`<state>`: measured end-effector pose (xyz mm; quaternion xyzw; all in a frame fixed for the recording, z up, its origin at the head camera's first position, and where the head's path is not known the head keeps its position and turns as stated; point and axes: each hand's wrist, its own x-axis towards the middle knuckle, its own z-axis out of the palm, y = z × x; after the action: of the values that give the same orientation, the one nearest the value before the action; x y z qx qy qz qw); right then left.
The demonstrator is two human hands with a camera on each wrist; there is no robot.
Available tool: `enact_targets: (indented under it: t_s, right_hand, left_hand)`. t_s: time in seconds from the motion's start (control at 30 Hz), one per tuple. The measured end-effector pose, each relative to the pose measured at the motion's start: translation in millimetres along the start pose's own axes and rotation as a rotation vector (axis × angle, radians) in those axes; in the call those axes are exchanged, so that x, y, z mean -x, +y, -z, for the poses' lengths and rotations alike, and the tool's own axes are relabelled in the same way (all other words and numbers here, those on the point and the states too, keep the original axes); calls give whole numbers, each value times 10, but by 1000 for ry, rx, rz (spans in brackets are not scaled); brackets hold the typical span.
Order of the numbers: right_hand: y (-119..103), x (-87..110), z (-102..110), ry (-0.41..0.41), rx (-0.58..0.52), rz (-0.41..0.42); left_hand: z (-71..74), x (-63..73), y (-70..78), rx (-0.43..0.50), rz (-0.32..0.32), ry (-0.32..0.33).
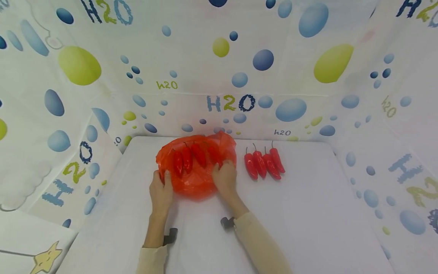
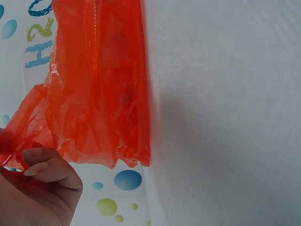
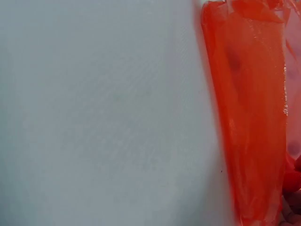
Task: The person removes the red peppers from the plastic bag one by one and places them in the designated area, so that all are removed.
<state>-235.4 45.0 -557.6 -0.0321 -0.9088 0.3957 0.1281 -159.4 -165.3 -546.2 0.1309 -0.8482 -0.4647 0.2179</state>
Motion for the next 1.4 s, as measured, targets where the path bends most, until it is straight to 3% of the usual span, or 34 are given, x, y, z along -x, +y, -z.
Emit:
enact_targets:
  t_s: [0.47, 0.83, 1.4]
  right_hand:
    - [21, 102, 190, 14, -113, 21]
    - [32, 132, 257, 17, -156, -53]
    - [116, 253, 409, 35, -255, -64]
  left_hand:
    - [-12, 5, -13, 1, 8, -5]
    - [-22, -8, -26, 4, -2, 2]
    - [-30, 2, -20, 18, -18, -3]
